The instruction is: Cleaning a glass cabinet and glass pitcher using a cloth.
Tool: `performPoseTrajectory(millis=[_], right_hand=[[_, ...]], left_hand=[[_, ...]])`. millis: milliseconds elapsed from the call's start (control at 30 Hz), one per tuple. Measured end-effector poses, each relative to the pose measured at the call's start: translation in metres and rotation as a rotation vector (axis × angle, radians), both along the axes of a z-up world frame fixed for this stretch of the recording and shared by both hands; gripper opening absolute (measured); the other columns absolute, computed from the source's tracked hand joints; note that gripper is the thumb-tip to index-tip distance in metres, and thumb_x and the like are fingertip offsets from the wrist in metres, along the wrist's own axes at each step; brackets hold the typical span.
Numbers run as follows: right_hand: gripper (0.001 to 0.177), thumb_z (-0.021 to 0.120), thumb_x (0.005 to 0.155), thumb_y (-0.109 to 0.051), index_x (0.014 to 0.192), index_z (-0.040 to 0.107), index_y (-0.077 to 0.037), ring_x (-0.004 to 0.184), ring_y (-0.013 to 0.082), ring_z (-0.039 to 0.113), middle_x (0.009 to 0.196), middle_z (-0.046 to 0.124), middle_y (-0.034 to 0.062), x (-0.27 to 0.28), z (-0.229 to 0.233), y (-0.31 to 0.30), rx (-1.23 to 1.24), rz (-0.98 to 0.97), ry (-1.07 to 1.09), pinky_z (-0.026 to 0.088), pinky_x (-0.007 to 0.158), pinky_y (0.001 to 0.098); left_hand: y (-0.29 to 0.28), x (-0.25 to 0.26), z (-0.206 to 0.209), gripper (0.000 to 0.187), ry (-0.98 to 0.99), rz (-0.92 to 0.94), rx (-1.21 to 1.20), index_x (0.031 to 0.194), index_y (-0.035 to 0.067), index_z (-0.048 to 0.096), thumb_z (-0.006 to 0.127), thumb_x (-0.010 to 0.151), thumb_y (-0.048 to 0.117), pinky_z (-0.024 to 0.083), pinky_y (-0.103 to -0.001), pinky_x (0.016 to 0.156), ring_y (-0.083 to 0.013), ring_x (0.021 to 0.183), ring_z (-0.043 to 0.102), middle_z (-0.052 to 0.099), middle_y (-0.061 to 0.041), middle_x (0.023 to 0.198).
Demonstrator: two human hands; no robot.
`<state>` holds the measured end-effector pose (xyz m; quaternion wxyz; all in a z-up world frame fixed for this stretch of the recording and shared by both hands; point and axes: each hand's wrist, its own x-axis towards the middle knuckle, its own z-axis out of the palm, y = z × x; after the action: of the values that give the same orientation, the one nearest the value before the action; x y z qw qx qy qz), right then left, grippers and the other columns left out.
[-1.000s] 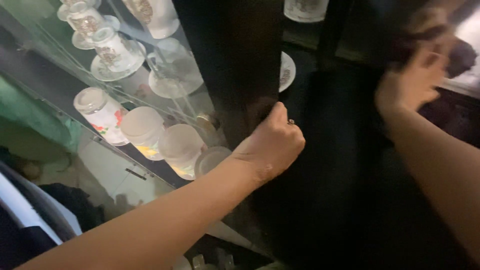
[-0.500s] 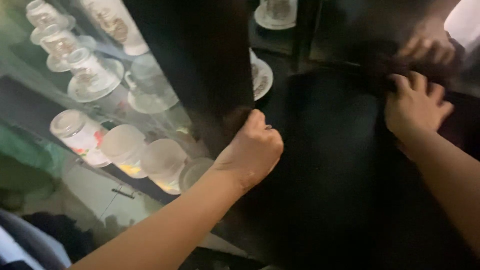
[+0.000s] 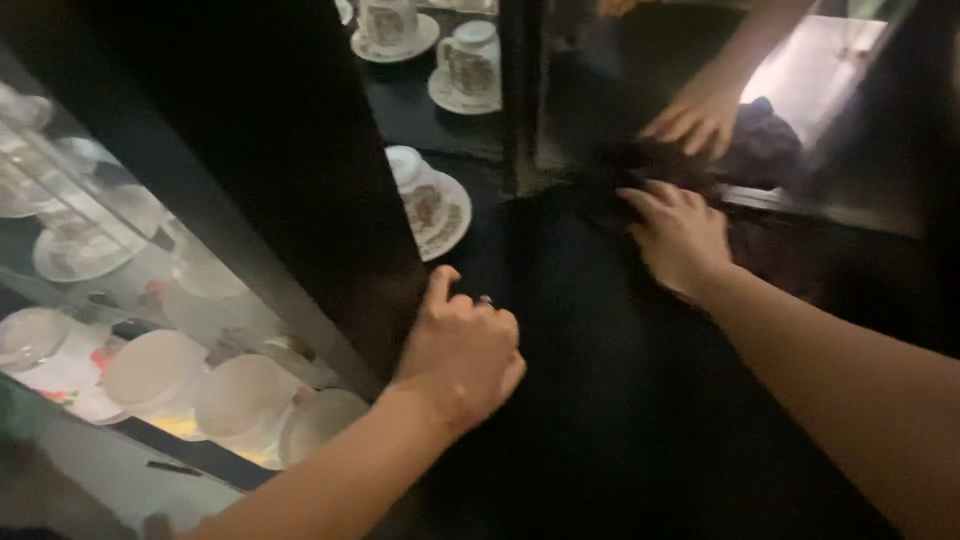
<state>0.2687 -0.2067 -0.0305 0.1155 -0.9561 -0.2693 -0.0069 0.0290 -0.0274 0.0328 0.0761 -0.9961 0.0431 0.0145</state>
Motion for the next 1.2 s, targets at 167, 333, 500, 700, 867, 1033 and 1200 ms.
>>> performPoseTrajectory(millis=[167,333,500,700,867,1033,1200], right_hand=[[0.065,0.051,0.096,-0.031,0.157,0.03,-0.033,0.148,0.0328,0.022,0.164,0.027,0.0015,0.014,-0.023,0.102,-0.136,0.24,-0.069,0.023,0.112,0.0611],[0.055,0.046,0.101,-0.032,0.155,0.035,-0.035,0.144,0.0371,0.032,0.163,0.034,-0.0041,0.022,-0.035,0.084,-0.104,0.181,-0.148,0.033,0.108,0.0583],[0.056,0.053,0.097,-0.031,0.152,0.043,-0.033,0.142,0.0359,0.035,0.155,0.042,0.0001,0.011,-0.026,0.001,-0.131,-0.044,-0.189,0.035,0.106,0.0603],[0.056,0.059,0.096,-0.024,0.151,0.049,-0.023,0.14,0.0405,0.035,0.154,0.045,0.0095,0.05,-0.059,-0.127,-0.035,-0.515,-0.142,0.028,0.11,0.0647],[0.05,0.059,0.1,-0.022,0.148,0.051,-0.01,0.135,0.0447,0.039,0.149,0.048,0.0182,0.086,-0.077,-0.178,0.023,-0.851,-0.285,0.026,0.109,0.0655],[0.059,0.064,0.098,-0.026,0.154,0.048,-0.018,0.139,0.0416,0.041,0.154,0.047,0.0144,0.056,-0.057,-0.149,-0.085,-0.774,-0.147,0.028,0.115,0.0624],[0.075,0.062,0.095,-0.031,0.164,0.033,-0.03,0.143,0.04,0.033,0.16,0.038,0.0063,0.054,-0.061,-0.163,-0.151,-0.603,-0.177,0.025,0.113,0.0615]], left_hand=[[0.007,-0.002,0.004,0.033,0.064,0.031,-0.044,0.079,0.007,0.075,0.071,0.087,0.039,0.035,-0.051,0.11,-0.0278,0.073,0.07,0.074,-0.014,0.075],[0.014,-0.003,-0.016,0.031,0.042,-0.024,-0.099,0.073,0.006,0.074,0.074,0.089,0.033,0.036,-0.047,0.113,-0.0275,0.071,0.069,0.072,-0.015,0.07],[0.014,-0.006,-0.02,0.032,-0.049,-0.02,-0.128,0.071,0.005,0.073,0.077,0.083,0.034,0.038,-0.048,0.108,-0.0296,0.07,0.068,0.07,-0.015,0.067],[0.005,-0.004,-0.007,0.031,0.021,0.026,-0.11,0.072,0.007,0.071,0.074,0.087,0.033,0.039,-0.045,0.105,-0.0273,0.068,0.067,0.07,-0.014,0.067],[0.006,-0.006,-0.007,0.029,-0.033,0.004,-0.1,0.071,0.007,0.071,0.074,0.086,0.032,0.041,-0.041,0.1,-0.0266,0.068,0.066,0.07,-0.013,0.066],[0.003,-0.002,-0.001,0.032,0.043,0.017,-0.085,0.073,0.006,0.072,0.073,0.087,0.035,0.041,-0.042,0.099,-0.0256,0.066,0.065,0.069,-0.012,0.065],[0.007,-0.004,-0.001,0.032,0.046,0.015,-0.076,0.071,0.007,0.07,0.073,0.089,0.033,0.042,-0.041,0.095,-0.0241,0.061,0.064,0.067,-0.012,0.062]])
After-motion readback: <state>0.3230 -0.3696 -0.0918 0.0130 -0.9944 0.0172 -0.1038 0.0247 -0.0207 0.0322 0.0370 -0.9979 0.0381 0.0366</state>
